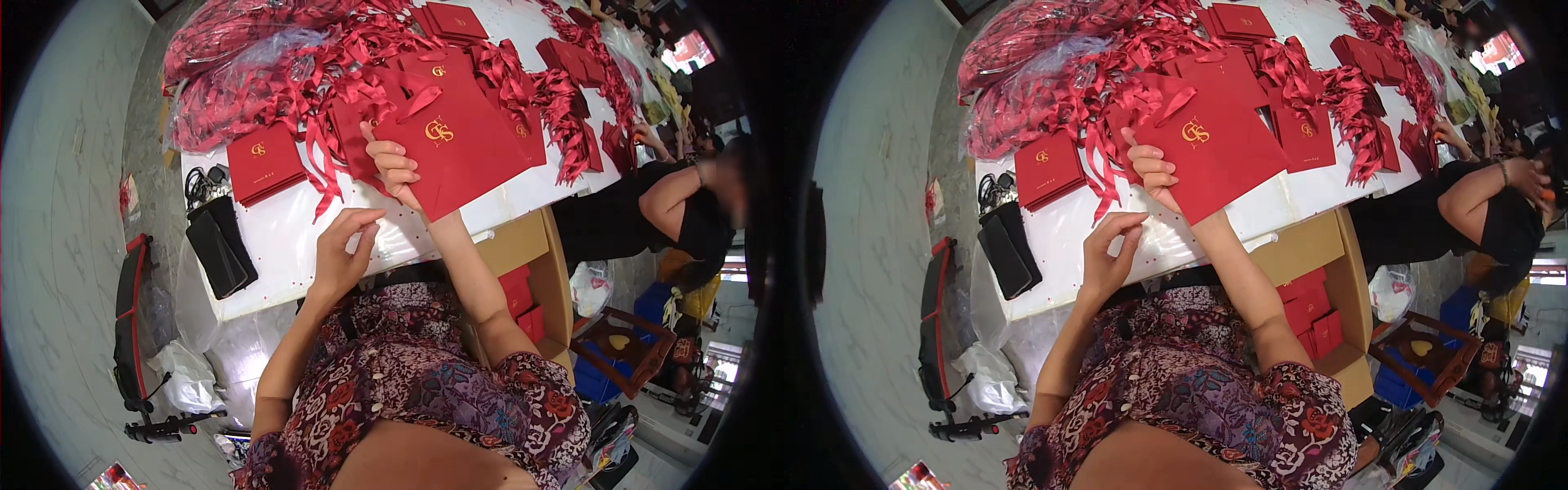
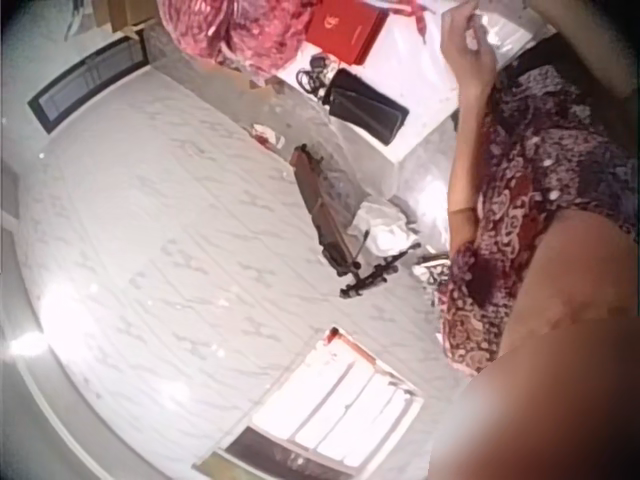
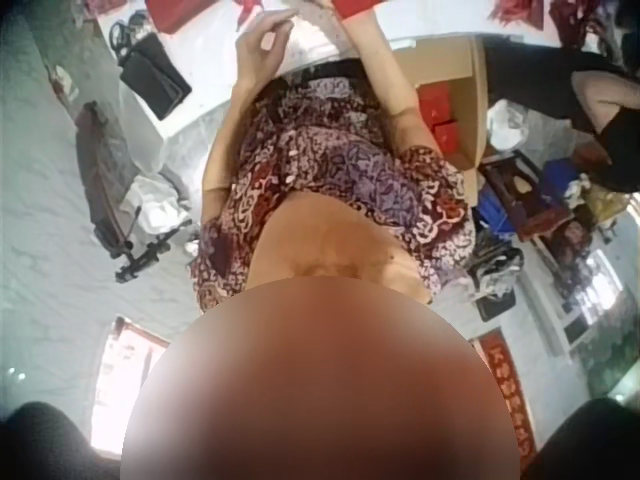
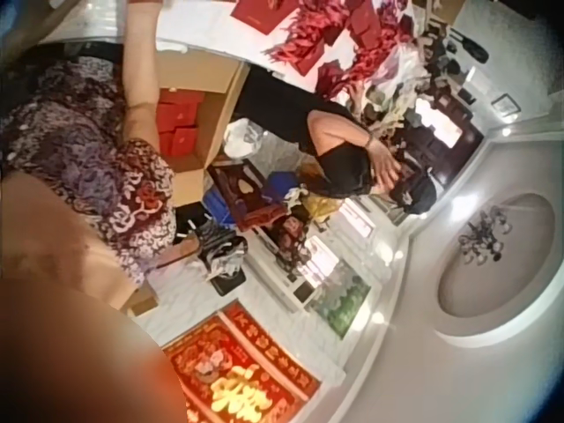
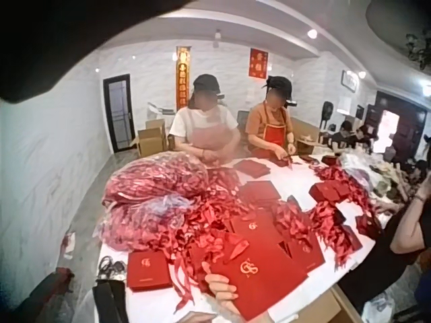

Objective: Tying decorative ribbons onto small red gift boxes.

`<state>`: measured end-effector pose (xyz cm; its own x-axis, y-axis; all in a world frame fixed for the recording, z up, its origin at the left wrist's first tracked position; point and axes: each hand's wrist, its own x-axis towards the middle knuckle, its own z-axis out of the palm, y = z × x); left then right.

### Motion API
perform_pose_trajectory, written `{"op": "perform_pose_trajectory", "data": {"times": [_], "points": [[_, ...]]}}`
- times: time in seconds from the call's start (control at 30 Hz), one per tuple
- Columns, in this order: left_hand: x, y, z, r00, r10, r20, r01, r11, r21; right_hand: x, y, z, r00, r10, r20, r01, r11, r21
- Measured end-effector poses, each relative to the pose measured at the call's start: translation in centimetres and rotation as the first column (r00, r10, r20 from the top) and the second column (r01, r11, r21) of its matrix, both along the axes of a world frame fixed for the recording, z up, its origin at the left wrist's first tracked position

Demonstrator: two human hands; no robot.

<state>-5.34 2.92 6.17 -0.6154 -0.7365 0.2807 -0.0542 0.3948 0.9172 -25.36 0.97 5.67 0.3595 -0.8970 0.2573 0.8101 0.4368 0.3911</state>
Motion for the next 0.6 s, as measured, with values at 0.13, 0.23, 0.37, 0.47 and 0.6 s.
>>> {"op": "perform_pose_trajectory", "data": {"times": [0.13,0.23,0.37,0.47,0.6], "points": [[-1.1,-1.2,1.9,0.995,0.07,-0.066,-0.079,0.987,-0.143,0.7,0.3,1.0,0.925,-0.143,-0.351,0.164,0.986,0.031],[-1.7,-1.1,3.5,0.994,0.085,-0.069,-0.095,0.983,-0.154,1.9,-0.2,1.4,0.278,-0.108,-0.954,0.578,0.813,0.077],[-2.4,-2.3,3.1,0.971,0.148,-0.19,-0.086,0.95,0.301,0.0,-1.6,0.9,-0.171,-0.233,-0.957,0.748,0.602,-0.28],[-2.2,-5.3,1.2,0.965,0.143,-0.221,-0.026,0.886,0.463,-3.1,-3.5,0.6,-0.358,-0.235,-0.904,0.759,0.491,-0.429],[-2.5,-9.2,-2.6,0.947,0.157,-0.28,0.094,0.698,0.71,-5.2,-5.6,0.2,-0.527,-0.152,-0.837,0.72,0.444,-0.534]]}}
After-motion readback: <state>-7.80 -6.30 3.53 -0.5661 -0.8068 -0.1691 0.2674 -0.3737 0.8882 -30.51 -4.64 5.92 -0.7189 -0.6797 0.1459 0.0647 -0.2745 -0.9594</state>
